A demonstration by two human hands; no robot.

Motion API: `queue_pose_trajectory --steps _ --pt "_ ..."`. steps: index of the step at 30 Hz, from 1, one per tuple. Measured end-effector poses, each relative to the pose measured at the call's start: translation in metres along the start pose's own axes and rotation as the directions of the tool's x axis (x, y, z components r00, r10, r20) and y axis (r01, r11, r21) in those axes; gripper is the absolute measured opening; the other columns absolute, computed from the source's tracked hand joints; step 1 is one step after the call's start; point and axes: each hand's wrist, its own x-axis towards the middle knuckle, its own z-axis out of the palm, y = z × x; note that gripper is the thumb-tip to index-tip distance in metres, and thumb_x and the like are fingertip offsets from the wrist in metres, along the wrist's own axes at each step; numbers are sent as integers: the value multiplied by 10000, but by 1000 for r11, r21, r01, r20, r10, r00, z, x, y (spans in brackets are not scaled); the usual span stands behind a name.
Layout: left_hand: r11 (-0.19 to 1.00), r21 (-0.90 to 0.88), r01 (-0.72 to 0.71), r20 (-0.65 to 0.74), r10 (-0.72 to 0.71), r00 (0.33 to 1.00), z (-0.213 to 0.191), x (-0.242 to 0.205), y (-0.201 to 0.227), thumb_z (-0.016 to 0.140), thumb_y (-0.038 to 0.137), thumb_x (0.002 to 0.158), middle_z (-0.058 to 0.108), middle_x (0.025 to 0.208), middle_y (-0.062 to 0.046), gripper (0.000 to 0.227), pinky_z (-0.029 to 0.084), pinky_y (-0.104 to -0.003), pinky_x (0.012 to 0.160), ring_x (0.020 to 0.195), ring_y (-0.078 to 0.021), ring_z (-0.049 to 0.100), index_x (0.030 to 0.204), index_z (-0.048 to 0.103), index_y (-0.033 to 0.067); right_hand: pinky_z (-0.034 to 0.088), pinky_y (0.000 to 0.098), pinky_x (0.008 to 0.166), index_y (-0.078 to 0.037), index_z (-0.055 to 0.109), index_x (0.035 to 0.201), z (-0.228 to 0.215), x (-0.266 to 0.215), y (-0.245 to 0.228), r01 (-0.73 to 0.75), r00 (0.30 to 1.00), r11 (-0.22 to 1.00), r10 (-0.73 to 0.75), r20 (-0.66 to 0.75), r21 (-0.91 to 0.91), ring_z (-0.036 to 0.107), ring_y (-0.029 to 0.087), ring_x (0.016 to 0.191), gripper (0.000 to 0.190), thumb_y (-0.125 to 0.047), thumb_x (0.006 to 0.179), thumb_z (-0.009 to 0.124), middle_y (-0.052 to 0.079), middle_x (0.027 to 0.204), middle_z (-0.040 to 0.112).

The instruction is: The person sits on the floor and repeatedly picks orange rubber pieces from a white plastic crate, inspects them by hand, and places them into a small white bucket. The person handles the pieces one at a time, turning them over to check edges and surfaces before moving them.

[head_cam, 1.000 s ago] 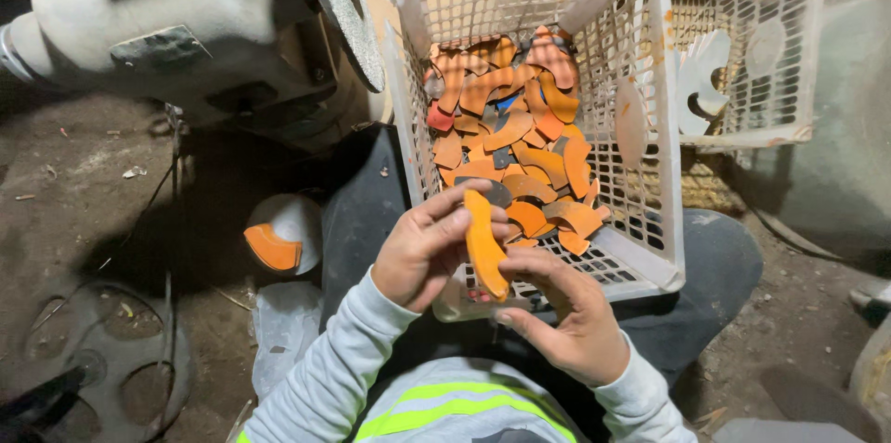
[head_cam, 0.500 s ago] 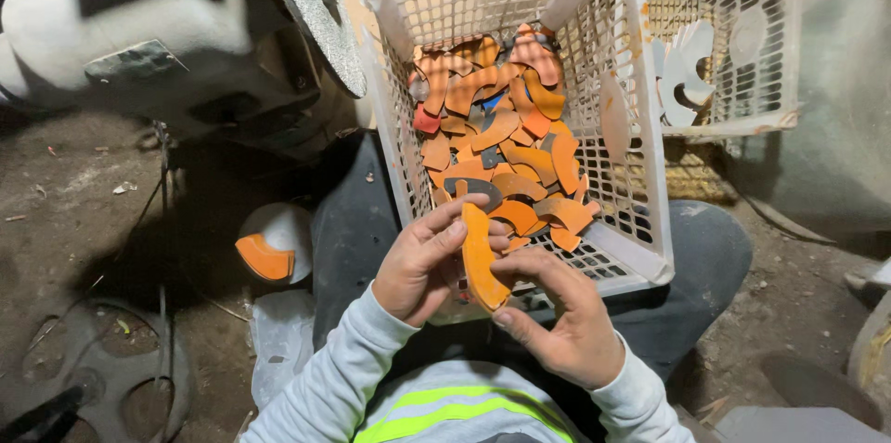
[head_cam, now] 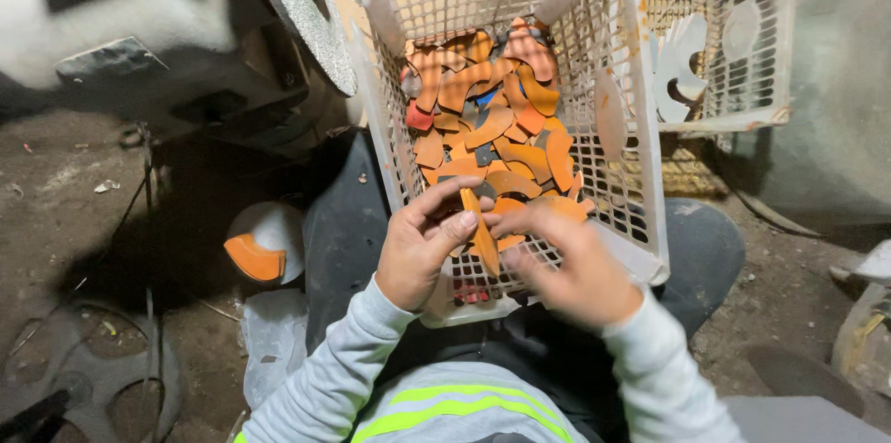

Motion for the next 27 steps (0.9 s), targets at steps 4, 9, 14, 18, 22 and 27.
queue_pose_trajectory --steps 4,9,14,18,22,27 --pt "993 -100 -69 15 71 997 2 11 -5 634 79 1005 695 1232 -164 440 563 -348 1015 1137 -240 703 1424 547 -23 545 482 805 -19 721 1039 7 94 121 -74 972 945 -4 -236 -320 692 420 928 153 -134 988 634 211 992 723" --pt "966 -257 34 -22 -41 999 2 4 2 627 71 981 688 1227 -156 444 569 -349 943 1120 -244 693 1406 533 -14 515 519 879 12 673 1048 51 155 256 -342 934 759 211 -288 -554 624 489 1000 265 -109 815 711 294 1077 661" --pt "927 -367 76 21 -74 997 -10 2 10 633 77 985 687 1197 -167 437 579 -355 940 1096 -257 702 1402 542 -18 507 517 889 19 657 1069 75 151 275 -354 922 719 162 -351 -598 614 479 1047 340 -123 774 748 279 1066 665" --pt "959 -260 111 10 -112 994 -9 8 7 648 72 1017 683 1220 -167 475 393 -256 701 828 -144 484 1477 566 -13 522 484 898 -22 670 996 39 151 219 -427 898 728 410 -159 -537 657 426 968 336 -240 783 812 216 995 712" --pt "969 -245 22 -2 -24 1000 -5 15 -1 647 95 989 687 1233 -119 458 553 -306 977 1140 -178 672 1427 555 1 575 365 802 -41 662 1024 -2 118 111 -271 961 940 252 -111 -206 739 268 867 220 -197 898 752 131 952 744" --pt "964 -264 -28 11 32 999 2 20 -4 657 77 1029 681 1250 -130 471 504 -306 942 1077 -176 616 1482 563 -8 585 326 844 2 665 1110 10 28 -16 -62 974 998 54 -219 -30 754 222 929 235 -98 905 720 127 1014 733"
